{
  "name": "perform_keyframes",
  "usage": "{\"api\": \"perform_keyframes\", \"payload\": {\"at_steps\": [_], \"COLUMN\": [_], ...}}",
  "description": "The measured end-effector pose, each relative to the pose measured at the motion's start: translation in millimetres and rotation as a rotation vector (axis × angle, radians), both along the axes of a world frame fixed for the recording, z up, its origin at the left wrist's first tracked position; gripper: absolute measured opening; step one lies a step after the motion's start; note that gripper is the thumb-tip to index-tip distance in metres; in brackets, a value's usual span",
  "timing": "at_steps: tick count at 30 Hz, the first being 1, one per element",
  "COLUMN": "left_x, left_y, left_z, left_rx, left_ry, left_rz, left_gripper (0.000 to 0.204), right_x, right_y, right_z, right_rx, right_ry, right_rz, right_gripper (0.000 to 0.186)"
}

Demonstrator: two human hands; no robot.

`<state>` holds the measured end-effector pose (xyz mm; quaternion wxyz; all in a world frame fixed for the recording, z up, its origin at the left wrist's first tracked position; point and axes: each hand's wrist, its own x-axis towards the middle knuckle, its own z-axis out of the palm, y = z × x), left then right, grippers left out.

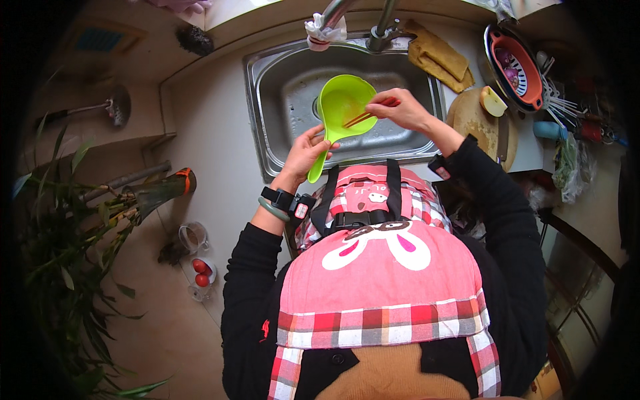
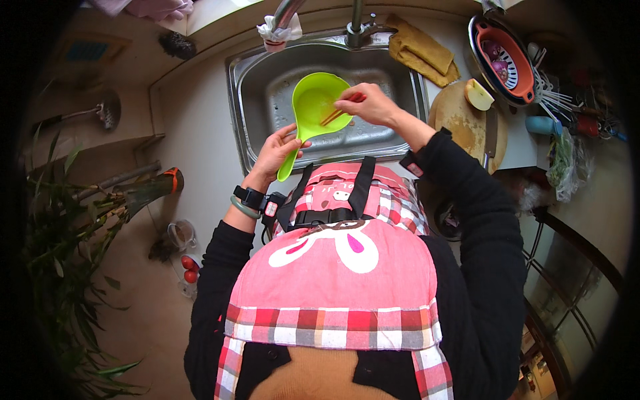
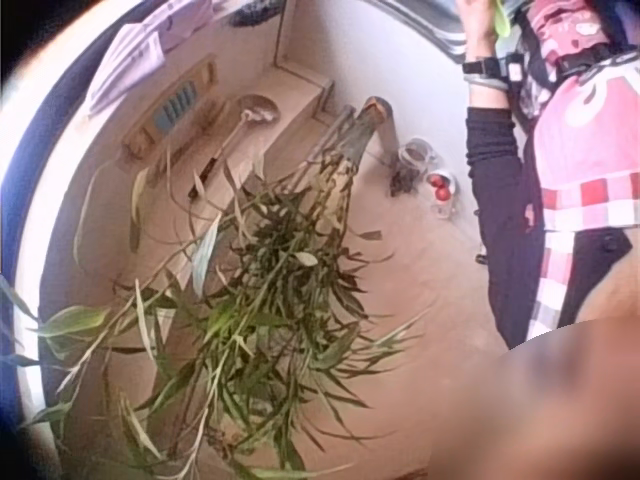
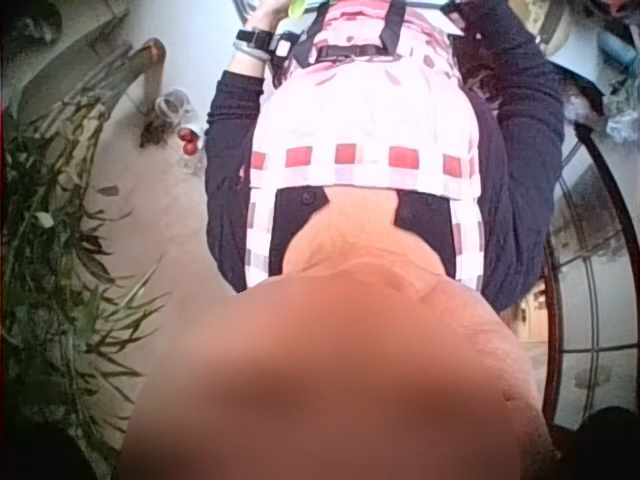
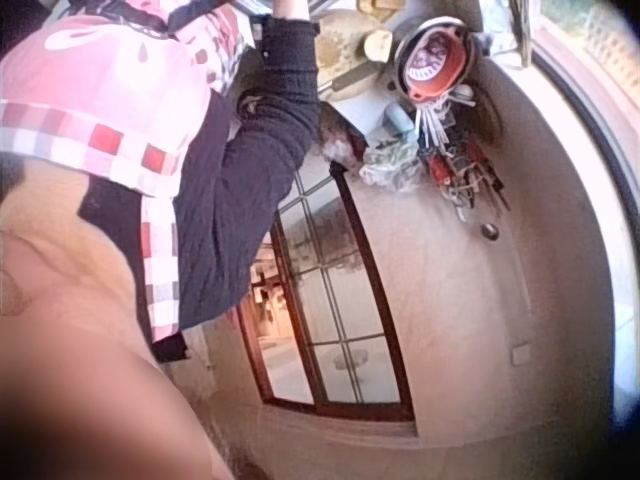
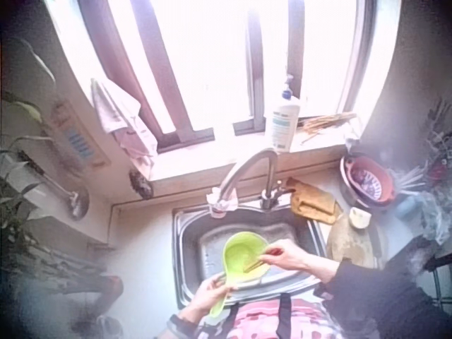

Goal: The person retrieves a yellow bag of rice from a cabinet, pours rice into a green scoop, and then washes the rice in the scoop under running water using chopsticks to stir. The person repeats the rinsing process several times.

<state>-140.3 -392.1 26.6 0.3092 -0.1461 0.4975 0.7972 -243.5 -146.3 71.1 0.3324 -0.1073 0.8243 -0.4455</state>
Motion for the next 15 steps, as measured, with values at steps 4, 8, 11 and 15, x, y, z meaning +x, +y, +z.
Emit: {"api": "perform_keyframes", "payload": {"at_steps": [4,8,11,15], "left_x": [-0.5,-1.5,-2.4,-1.3], "left_y": [1.1,-2.1,0.0,1.4], "left_z": [-0.6,-0.7,-1.4,-0.7], "left_rx": [0.003,-0.010,-0.011,-0.013], "left_ry": [0.032,0.029,0.019,0.020], "left_rz": [-0.056,-0.025,-0.050,-0.045], "left_gripper": [0.055,0.055,0.056,0.055], "right_x": [-1.3,-1.9,1.4,-3.4], "right_y": [-0.9,-1.0,-3.3,-2.7], "right_z": [-0.8,1.8,2.4,1.7], "right_rx": [-0.146,-0.049,-0.188,-0.063], "right_ry": [0.322,0.095,-0.069,0.483], "right_rz": [-0.084,-0.090,0.023,-0.070], "right_gripper": [0.020,0.021,0.019,0.019]}}
